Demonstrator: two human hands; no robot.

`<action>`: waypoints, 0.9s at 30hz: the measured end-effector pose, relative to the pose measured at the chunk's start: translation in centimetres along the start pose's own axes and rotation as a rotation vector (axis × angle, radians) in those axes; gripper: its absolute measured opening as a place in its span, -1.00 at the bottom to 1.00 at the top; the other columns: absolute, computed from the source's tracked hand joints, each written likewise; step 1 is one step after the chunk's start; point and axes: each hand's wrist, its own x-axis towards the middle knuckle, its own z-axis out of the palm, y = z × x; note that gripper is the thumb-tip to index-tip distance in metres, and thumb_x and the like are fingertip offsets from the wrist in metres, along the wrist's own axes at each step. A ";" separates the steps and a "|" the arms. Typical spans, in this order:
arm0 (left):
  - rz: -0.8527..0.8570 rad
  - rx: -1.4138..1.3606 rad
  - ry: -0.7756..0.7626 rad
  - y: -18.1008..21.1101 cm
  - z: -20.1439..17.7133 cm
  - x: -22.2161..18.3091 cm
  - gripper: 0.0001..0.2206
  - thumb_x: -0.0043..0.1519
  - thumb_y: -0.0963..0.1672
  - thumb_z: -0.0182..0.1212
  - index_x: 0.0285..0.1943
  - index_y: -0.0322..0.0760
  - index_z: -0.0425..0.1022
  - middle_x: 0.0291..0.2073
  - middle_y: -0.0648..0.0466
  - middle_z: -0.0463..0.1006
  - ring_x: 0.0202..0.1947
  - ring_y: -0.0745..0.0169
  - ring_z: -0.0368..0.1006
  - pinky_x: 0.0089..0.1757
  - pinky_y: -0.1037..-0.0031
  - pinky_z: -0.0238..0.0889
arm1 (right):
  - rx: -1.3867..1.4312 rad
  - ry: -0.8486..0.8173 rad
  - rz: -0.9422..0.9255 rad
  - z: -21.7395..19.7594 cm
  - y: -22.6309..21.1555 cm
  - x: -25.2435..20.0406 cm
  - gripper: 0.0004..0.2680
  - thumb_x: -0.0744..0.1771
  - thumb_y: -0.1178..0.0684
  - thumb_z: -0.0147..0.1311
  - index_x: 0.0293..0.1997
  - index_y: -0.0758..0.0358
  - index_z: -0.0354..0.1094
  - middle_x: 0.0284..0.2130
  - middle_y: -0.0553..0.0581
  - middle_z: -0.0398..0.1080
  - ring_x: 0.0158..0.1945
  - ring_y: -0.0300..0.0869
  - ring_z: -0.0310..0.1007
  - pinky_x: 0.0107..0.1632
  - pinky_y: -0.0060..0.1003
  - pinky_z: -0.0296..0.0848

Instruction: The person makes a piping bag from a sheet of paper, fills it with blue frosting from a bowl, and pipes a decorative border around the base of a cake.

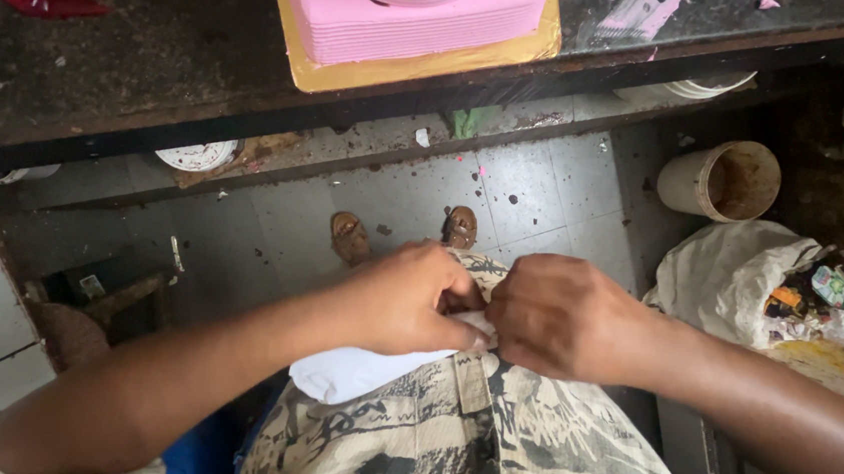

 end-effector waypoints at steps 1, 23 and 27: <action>-0.061 0.073 -0.022 0.4 0.1 -0.3 -0.72 -0.02 -0.03 0.47 -0.24 -0.28 0.71 -0.45 -0.03 0.69 -0.42 0.20 0.64 -0.29 0.35 0.45 | 0.139 0.045 0.110 0.3 0.3 -0.2 -0.89 0.22 0.19 0.27 -0.31 0.34 0.42 -0.38 0.13 0.49 -0.32 -0.11 0.51 -0.26 -0.24 0.51; 0.007 -0.278 -0.145 -3.0 -1.1 0.4 -0.72 0.04 -0.07 0.51 -0.15 -0.31 0.72 -0.43 0.16 0.69 -0.46 0.54 0.48 -0.40 0.62 0.32 | -0.024 0.279 -0.082 3.7 1.4 -2.3 -0.85 0.31 0.15 0.23 -0.12 0.24 0.30 -0.18 0.10 0.41 -0.14 -0.12 0.52 -0.15 -0.32 0.52; -0.071 0.005 -0.070 -1.0 -0.8 -0.8 -0.69 -0.04 -0.03 0.56 -0.17 -0.23 0.74 -0.57 0.09 0.57 -0.56 0.45 0.36 -0.48 0.51 0.19 | 0.584 0.318 0.675 4.9 0.9 -3.0 -0.96 0.32 0.23 0.10 -0.21 0.36 0.42 -0.36 0.10 0.48 -0.30 -0.28 0.49 -0.27 -0.40 0.46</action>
